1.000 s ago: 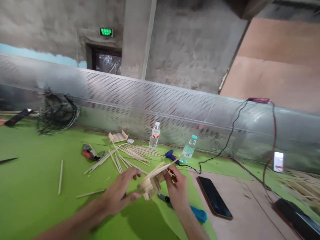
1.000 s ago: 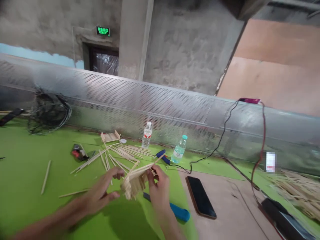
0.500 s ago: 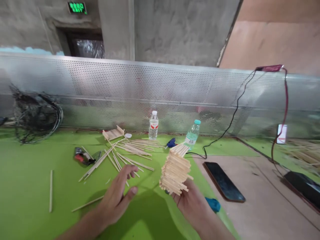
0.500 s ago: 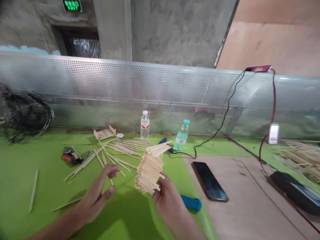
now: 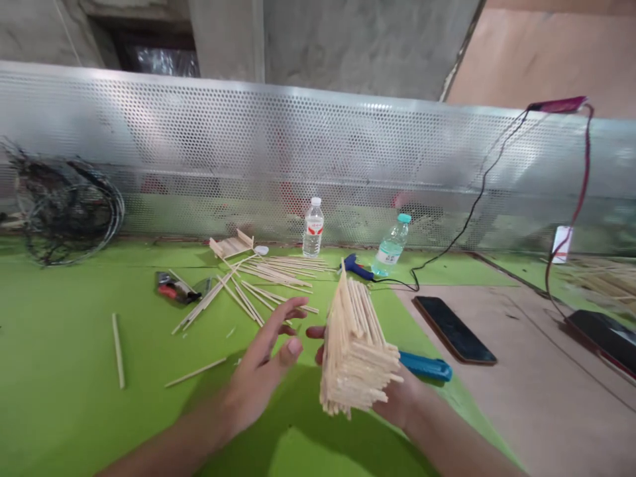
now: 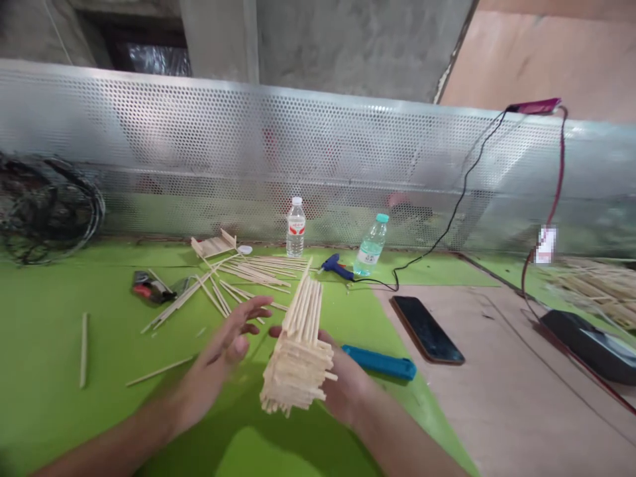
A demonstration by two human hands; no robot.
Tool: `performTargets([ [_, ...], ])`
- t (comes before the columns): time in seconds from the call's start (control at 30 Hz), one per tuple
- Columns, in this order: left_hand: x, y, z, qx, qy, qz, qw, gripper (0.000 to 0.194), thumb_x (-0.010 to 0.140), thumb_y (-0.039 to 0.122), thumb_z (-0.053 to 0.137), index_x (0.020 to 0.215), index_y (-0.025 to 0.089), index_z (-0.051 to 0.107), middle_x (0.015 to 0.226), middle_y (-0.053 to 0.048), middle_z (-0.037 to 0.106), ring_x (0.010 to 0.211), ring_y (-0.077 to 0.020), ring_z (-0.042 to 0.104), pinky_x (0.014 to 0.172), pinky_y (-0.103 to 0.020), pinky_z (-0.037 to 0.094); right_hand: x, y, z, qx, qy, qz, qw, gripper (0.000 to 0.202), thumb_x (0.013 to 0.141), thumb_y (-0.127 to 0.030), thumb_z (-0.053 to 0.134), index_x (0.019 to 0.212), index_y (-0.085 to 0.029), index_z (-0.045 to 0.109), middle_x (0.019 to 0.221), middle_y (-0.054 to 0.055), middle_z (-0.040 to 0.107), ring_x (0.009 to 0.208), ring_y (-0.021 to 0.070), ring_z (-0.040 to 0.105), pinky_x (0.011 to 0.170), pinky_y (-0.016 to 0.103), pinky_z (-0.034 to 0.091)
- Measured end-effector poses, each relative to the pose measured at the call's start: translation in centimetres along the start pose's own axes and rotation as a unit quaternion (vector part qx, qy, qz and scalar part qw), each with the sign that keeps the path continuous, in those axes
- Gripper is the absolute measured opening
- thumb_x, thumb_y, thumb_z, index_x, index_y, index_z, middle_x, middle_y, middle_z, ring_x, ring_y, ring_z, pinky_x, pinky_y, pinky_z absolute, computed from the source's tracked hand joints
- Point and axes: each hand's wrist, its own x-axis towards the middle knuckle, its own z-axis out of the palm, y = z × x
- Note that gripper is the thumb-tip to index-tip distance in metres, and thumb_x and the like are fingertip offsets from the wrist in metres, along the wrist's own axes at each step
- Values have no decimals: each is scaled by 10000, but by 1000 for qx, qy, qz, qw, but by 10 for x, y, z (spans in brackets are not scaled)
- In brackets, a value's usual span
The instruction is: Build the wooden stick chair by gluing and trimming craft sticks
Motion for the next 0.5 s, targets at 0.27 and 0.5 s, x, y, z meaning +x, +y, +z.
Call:
performTargets([
  [0.27, 22, -12, -5, -105, -15, 11, 994, 640, 845, 619, 611, 1379, 285, 502, 1399, -121, 538, 1292, -301, 503, 1046, -455, 450, -4, 7, 10, 184, -164, 156, 957, 478, 851, -544, 586, 1064, -147, 747, 925, 120, 775, 891, 224, 732, 850, 358, 555],
  [0.5, 18, -10, -5, -105, -51, 4, 993, 425, 854, 517, 661, 1175, 240, 634, 1182, -104, 621, 1061, -230, 605, 788, -322, 543, -5, 11, 12, 204, -183, 191, 943, 422, 821, -492, 670, 1039, -144, 764, 853, 107, 777, 787, 200, 727, 684, 296, 557],
])
